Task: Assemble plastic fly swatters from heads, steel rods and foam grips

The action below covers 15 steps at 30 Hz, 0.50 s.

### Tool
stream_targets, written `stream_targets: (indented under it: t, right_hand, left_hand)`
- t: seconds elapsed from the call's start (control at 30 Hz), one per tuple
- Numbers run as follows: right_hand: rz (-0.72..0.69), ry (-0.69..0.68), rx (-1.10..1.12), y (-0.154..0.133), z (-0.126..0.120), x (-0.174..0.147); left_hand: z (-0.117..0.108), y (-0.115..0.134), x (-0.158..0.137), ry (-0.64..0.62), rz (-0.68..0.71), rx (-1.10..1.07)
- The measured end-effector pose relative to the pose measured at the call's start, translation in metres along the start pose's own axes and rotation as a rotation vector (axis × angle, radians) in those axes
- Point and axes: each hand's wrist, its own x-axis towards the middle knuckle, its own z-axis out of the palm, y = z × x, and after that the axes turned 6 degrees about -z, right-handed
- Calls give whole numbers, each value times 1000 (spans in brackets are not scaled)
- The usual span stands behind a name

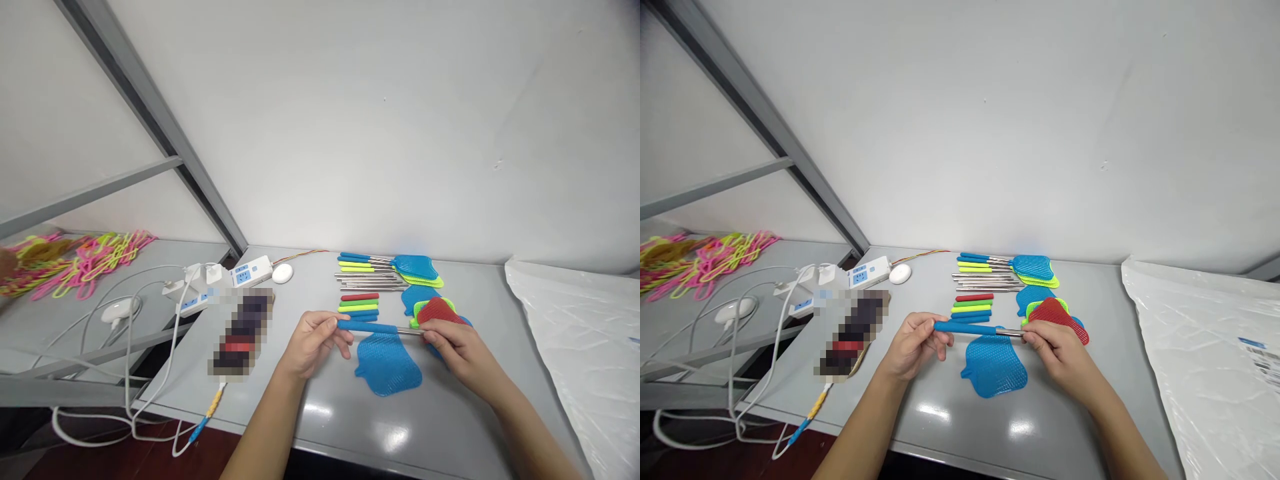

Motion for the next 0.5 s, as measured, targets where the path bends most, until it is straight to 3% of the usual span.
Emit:
stream_targets:
  t: [0.5]
  right_hand:
    - [0, -1, 19, 0, -1, 0]
  left_hand:
    - [5, 1, 2, -5, 37, -3]
